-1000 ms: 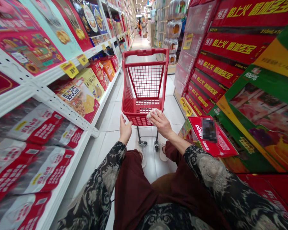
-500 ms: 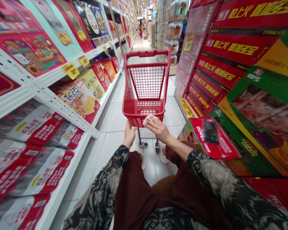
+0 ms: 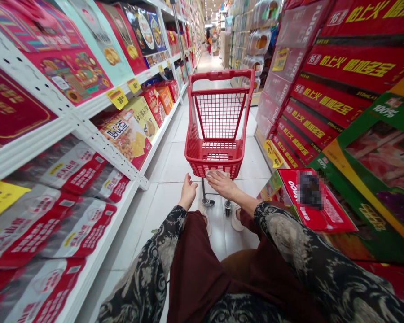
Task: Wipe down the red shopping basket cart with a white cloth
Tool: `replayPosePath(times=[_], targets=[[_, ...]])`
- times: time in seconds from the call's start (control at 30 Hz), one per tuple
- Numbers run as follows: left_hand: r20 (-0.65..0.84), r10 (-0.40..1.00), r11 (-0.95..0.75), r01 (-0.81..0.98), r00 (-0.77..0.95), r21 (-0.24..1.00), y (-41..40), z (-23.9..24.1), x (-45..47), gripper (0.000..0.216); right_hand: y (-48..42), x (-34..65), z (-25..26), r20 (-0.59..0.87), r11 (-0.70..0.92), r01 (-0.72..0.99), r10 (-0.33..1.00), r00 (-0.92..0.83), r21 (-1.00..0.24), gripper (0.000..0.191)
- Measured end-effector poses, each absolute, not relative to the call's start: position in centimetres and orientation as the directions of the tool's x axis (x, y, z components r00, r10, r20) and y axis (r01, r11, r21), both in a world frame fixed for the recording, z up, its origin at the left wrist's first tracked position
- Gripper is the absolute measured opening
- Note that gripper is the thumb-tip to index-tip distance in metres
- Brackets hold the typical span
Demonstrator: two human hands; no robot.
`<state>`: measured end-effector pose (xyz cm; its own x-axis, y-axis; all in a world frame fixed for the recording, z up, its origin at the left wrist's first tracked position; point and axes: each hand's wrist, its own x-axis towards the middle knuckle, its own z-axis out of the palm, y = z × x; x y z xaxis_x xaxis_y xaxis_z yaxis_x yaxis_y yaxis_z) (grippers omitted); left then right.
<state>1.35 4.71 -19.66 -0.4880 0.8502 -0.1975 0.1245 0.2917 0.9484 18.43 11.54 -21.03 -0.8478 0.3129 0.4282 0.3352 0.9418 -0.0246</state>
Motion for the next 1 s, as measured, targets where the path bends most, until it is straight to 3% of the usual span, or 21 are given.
replayPosePath(times=[0.13,0.23,0.4,0.6,0.83,1.0], targets=[[-0.230,0.806,0.293,0.030,-0.546,0.956,4.6,-19.3,1.3,0.076,11.6,15.4,-18.4,0.523,0.964,0.250,0.165,-0.836,0.095,0.030],[-0.249,0.776,0.316,0.015,-0.579,0.949,4.5,-19.3,0.9,0.074,12.0,13.2,-16.7,0.577,0.955,0.258,0.128,-0.806,0.149,0.030],[-0.254,0.762,0.334,0.026,-0.596,0.942,4.1,-19.6,0.3,0.073,12.3,13.0,-19.0,0.472,0.944,0.266,0.148,-0.869,0.194,0.030],[-0.233,0.775,0.353,0.096,-0.588,0.931,3.7,-20.0,0.3,0.070,10.9,14.3,-22.4,0.342,0.941,0.304,0.238,-0.909,0.152,0.025],[-0.199,0.770,0.351,0.142,-0.606,0.926,3.8,-20.3,0.1,0.070,11.3,12.5,-18.0,0.570,0.937,0.314,0.177,-0.802,0.151,0.033],[-0.181,0.803,0.340,0.187,-0.568,0.922,3.9,-20.5,1.1,0.070,11.8,14.2,-19.6,0.485,0.934,0.320,0.210,-0.849,0.155,0.036]])
